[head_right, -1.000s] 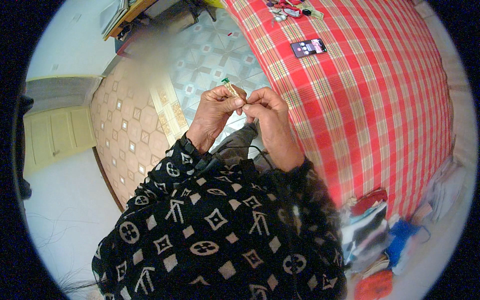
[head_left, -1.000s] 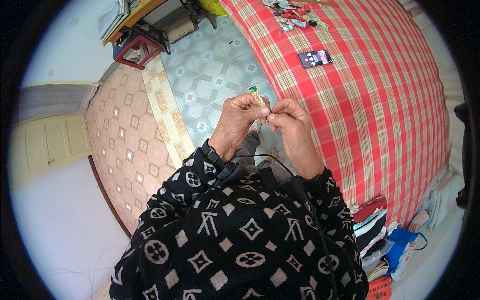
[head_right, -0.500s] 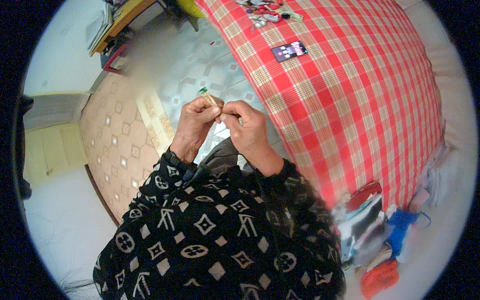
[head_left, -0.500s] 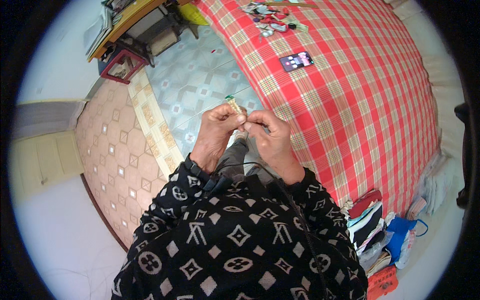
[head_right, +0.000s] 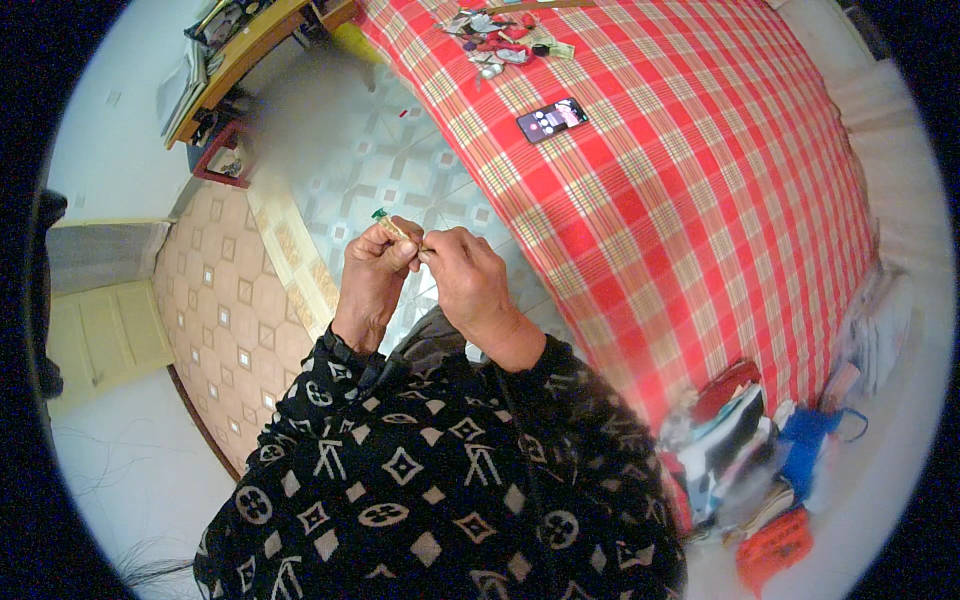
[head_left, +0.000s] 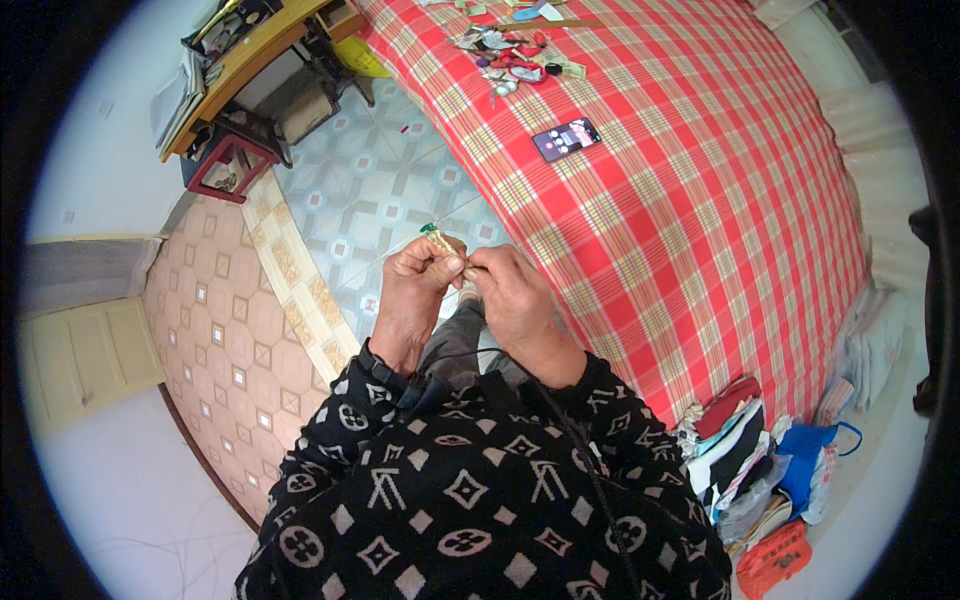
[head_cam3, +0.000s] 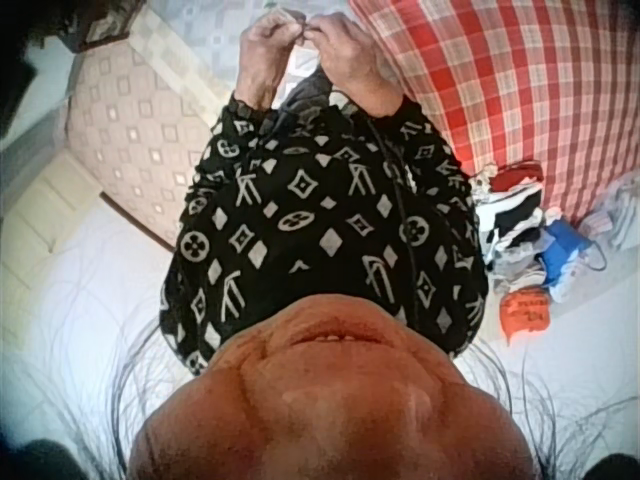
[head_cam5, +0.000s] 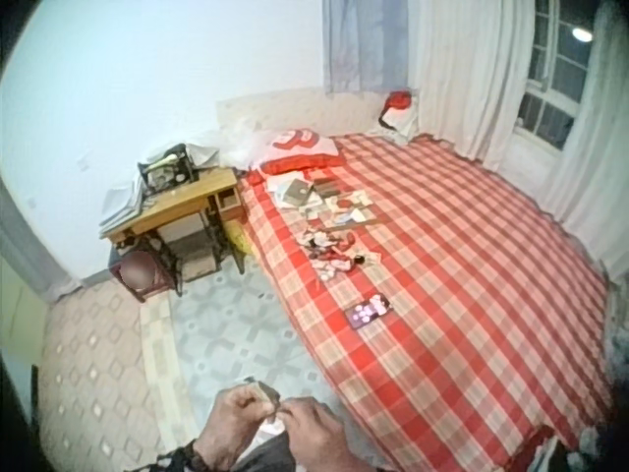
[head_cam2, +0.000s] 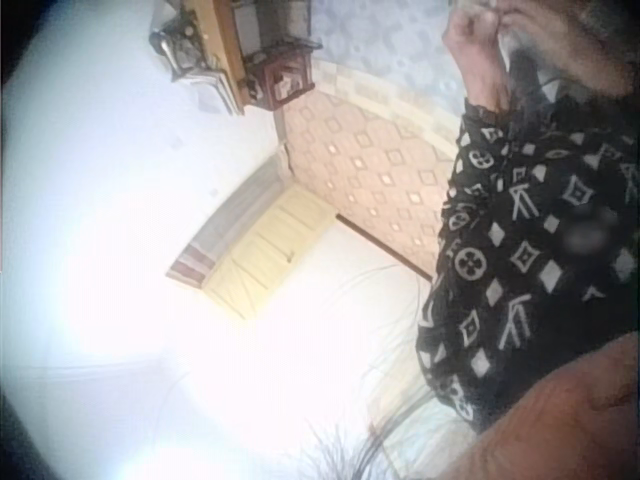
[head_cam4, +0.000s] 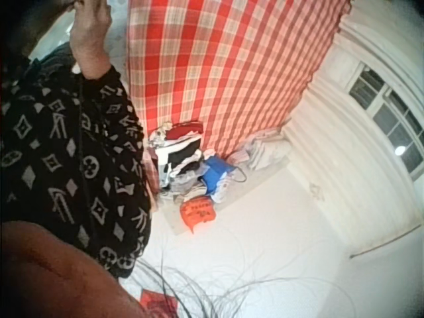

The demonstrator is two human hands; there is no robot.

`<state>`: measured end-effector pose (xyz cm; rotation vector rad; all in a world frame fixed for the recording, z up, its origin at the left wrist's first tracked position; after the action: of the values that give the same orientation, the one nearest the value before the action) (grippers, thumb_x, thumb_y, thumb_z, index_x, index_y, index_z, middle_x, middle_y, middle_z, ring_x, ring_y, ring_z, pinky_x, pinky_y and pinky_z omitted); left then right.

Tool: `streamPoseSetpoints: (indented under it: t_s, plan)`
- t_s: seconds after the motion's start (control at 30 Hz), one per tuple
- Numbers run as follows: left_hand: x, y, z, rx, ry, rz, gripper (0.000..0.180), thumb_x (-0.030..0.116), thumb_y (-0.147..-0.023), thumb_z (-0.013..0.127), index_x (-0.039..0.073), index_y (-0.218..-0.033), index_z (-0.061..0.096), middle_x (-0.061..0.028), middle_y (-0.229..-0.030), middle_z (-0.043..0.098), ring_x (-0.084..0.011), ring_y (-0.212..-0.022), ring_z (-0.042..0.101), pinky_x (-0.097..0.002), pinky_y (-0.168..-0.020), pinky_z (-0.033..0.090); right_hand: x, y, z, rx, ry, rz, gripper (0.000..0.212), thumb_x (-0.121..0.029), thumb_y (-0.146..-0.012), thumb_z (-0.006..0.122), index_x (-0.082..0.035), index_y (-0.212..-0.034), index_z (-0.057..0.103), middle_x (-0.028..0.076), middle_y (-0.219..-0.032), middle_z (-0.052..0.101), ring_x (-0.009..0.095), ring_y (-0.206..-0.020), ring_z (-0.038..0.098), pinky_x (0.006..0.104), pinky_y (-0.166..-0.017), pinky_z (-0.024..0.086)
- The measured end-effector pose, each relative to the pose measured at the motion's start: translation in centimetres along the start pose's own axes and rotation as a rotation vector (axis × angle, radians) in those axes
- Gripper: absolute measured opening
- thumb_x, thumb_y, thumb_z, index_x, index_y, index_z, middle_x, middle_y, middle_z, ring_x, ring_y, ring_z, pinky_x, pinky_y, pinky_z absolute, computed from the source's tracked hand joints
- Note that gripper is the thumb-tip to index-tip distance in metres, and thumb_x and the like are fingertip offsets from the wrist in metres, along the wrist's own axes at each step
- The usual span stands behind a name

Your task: The person stands in a bedroom and assembles small electronic components on a red-and-white checkered bed. They handle wires, connectors, and a small cylindrical device, repeatedly twisting and joining parts by hand.

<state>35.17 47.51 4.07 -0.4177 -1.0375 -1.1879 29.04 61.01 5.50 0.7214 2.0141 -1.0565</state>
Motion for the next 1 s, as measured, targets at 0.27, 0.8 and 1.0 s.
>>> streamPoseSetpoints:
  t_s: [0.27,0.8,1.0]
  plan:
    - [-0.3,0.0,0.0,-0.009,-0.068,0.048,0.01,0.001,-0.087,0.072,0.003,-0.084,0.063,-0.0044,-0.091,0.064,-0.0099,-0.076,0.054,-0.0248,-0.071,0.045,0.8,0.4,0.4,-0.042,0.053,-0.025,0.013,-0.002,-0.086,0.067,-0.003,-0.095,0.058,0.012,-0.083,0.062,0.033,-0.07,0.061,0.0423,-0.062,0.049]
    - [-0.3,0.0,0.2,0.098,-0.155,-0.015,0.004,0.002,-0.09,0.071,0.0,-0.087,0.069,-0.0024,-0.078,0.067,-0.0084,-0.065,0.054,-0.0235,-0.062,0.045,0.9,0.1,0.1,-0.12,0.165,-0.103,0.016,-0.011,-0.086,0.069,-0.004,-0.09,0.055,0.011,-0.078,0.056,0.03,-0.068,0.058,0.041,-0.063,0.045]
    - [-0.6,0.2,0.0,0.079,-0.174,-0.038,0.002,0.002,-0.091,0.07,0.001,-0.089,0.069,-0.0061,-0.082,0.069,-0.0118,-0.07,0.059,-0.026,-0.065,0.047,1.5,0.5,0.2,-0.127,0.319,-0.209,0.009,-0.006,-0.084,0.061,-0.006,-0.088,0.053,0.01,-0.073,0.05,0.029,-0.065,0.054,0.0399,-0.062,0.042]
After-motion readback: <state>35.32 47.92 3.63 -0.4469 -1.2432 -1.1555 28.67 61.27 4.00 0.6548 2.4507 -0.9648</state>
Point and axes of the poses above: each hand's wrist, its own y-axis away from the middle knuckle, its own z-axis out of the palm, x = y × z, the point moved 2 cm from there along -y, towards the middle knuckle
